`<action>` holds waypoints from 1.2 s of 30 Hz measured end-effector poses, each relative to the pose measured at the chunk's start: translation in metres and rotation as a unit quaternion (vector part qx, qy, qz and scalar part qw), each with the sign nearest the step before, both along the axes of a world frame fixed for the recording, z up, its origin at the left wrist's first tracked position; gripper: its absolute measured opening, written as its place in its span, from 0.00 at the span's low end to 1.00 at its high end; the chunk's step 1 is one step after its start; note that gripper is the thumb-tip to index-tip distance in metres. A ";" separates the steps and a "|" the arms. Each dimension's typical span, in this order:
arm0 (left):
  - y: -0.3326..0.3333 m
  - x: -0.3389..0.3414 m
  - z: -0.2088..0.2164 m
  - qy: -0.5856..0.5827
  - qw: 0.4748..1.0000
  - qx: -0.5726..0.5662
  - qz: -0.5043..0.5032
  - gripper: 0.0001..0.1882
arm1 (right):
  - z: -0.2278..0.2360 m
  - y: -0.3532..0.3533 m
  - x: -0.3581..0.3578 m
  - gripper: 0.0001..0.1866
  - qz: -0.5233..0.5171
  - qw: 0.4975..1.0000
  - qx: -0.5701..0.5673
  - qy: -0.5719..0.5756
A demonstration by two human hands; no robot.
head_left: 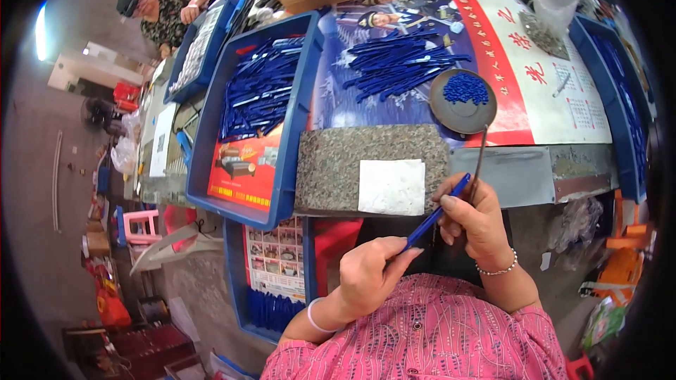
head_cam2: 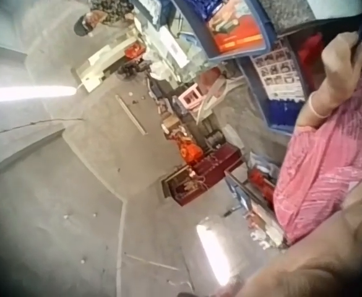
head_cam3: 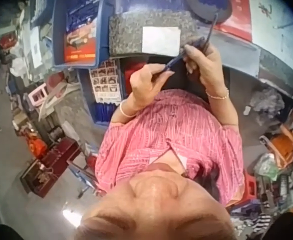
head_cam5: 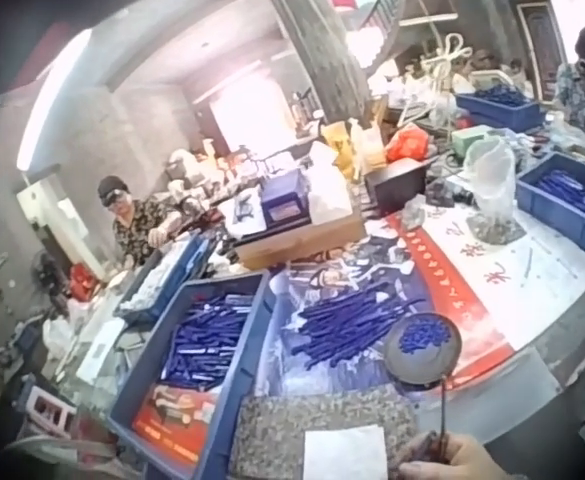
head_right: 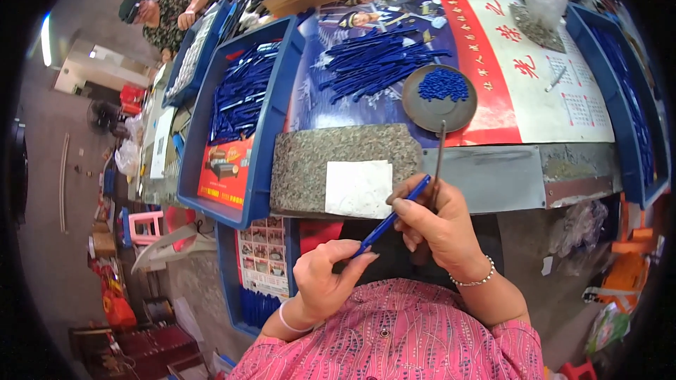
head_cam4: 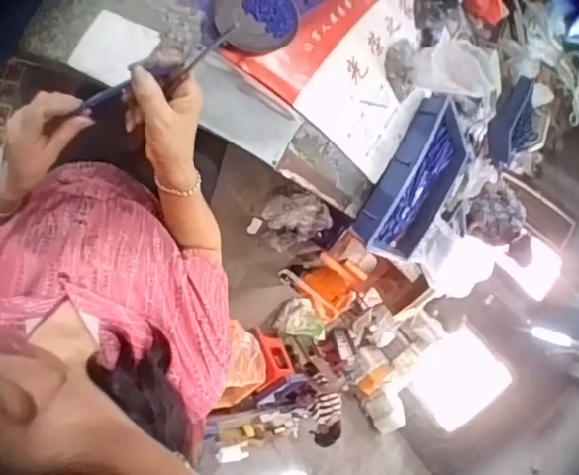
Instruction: Assembling blue pen components at a manual workstation.
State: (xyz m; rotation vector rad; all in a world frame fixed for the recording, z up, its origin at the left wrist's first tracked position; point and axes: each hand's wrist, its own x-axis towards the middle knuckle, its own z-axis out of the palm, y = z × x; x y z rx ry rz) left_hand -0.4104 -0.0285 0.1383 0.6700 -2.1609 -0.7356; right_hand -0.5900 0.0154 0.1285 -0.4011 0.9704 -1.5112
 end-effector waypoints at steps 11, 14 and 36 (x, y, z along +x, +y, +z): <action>0.004 0.013 0.003 -0.022 0.999 0.014 0.026 0.18 | -0.005 -0.003 0.012 0.07 0.006 0.999 0.017 -0.046; 0.003 0.016 0.001 -0.016 0.998 0.040 0.042 0.20 | -0.001 -0.007 0.018 0.09 0.000 0.999 0.032 -0.017; -0.027 0.007 0.048 -0.088 0.993 -0.084 -0.012 0.20 | 0.024 -0.017 0.017 0.06 -0.018 0.997 -0.055 -0.045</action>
